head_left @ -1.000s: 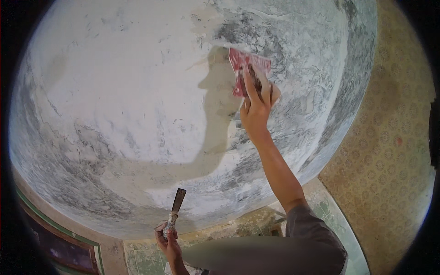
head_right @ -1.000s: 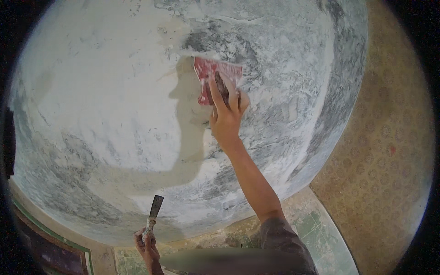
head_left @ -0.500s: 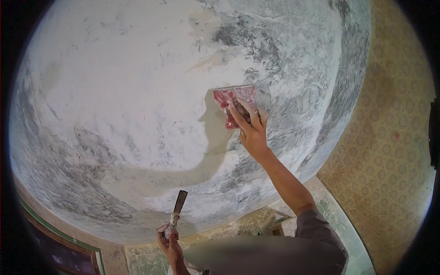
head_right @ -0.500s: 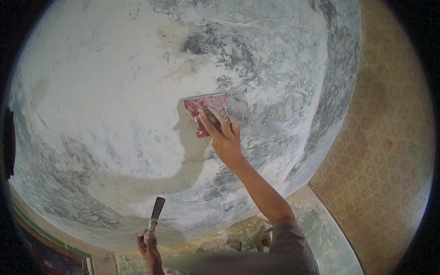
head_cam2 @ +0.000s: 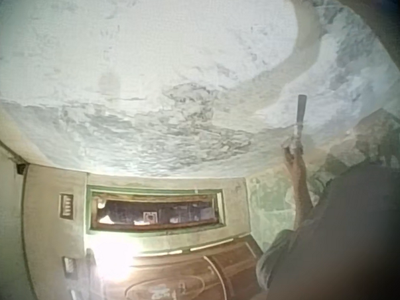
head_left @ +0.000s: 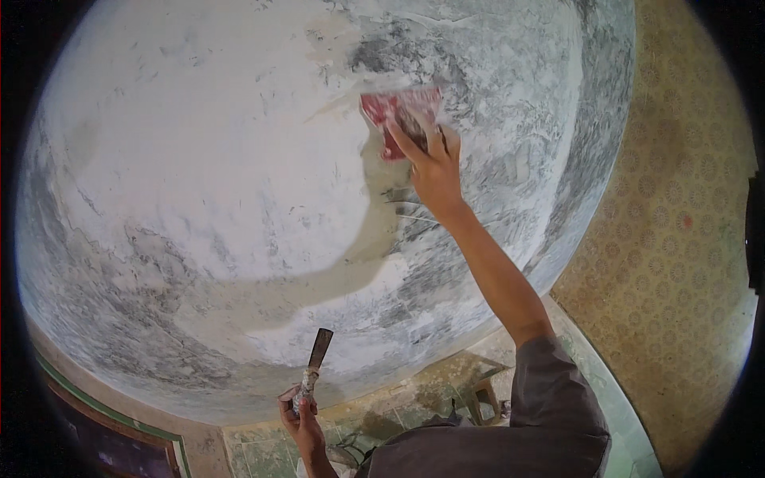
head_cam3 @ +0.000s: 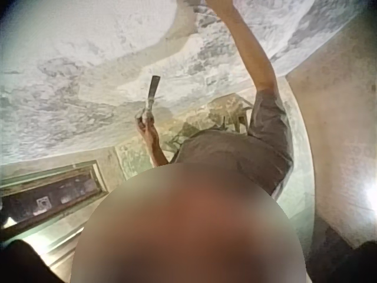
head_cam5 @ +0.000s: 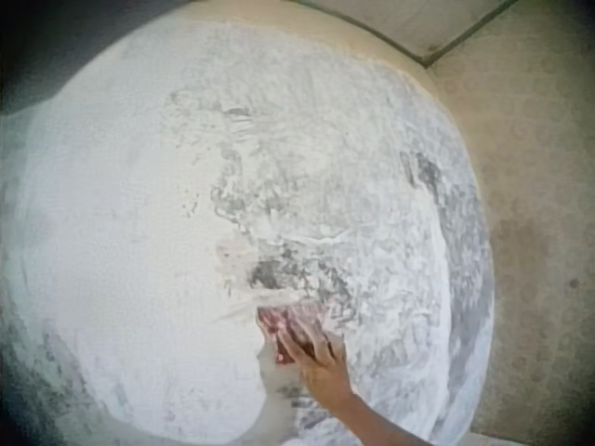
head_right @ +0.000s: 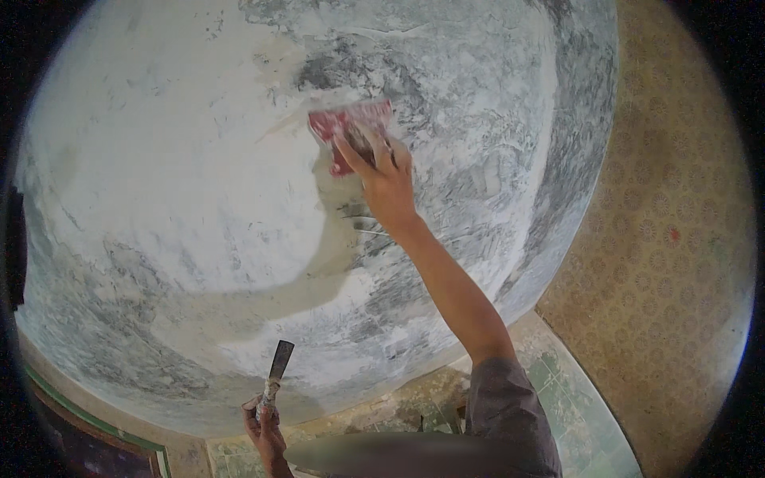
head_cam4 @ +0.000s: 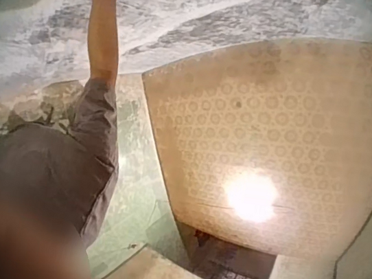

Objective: The person applies filler paste from a putty container onto a damaged wall surface using a plastic scraper and a putty knife.

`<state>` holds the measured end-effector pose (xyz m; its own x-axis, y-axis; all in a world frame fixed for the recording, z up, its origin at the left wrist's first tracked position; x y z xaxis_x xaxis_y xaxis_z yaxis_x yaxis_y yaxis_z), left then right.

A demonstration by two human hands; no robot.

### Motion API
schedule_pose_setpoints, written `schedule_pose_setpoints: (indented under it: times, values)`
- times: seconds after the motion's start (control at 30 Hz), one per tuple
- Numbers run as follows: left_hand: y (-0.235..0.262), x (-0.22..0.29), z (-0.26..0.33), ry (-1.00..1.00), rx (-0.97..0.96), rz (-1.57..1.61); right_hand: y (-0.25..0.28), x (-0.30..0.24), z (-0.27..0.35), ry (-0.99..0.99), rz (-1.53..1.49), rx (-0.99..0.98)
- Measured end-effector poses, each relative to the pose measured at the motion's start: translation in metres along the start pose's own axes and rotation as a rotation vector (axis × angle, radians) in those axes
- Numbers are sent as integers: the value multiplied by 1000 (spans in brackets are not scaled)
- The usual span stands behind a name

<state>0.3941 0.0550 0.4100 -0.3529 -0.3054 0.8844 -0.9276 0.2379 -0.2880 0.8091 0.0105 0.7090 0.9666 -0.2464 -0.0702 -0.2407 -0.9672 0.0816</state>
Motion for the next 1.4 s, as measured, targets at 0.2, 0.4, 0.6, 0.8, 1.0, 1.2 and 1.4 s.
schedule_pose_setpoints:
  times: [0.2,0.4,0.6,0.8,1.0,1.2,1.4]
  values:
    - [-2,3,10,10,28,-19,21,34,98,-291,-76,49]
    - [-11,-5,17,43,25,-4,31,30,116,-295,-134,56]
    - [-32,2,31,32,60,-17,36,42,131,-1172,-1235,50]
    - [-60,8,45,-15,139,154,44,26,144,-1322,-1648,-136]
    - [-138,52,58,69,66,247,45,6,194,-1408,-1733,-395]
    - [-191,44,63,174,-37,286,60,-3,228,-1628,-1732,-483]
    - [-200,37,75,202,-58,293,82,3,228,-1550,-1805,-471]
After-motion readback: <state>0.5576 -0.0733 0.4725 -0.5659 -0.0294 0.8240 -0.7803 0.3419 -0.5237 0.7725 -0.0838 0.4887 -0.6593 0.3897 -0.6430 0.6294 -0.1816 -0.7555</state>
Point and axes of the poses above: each hand's wrist, its own z-axis away from the middle knuckle, its own y-axis out of the back of the hand, x = y × z, the point moved 7 cm from there along -z, towards the middle knuckle, and after that the axes turned 10 degrees about -y, right-handed, at the moved point
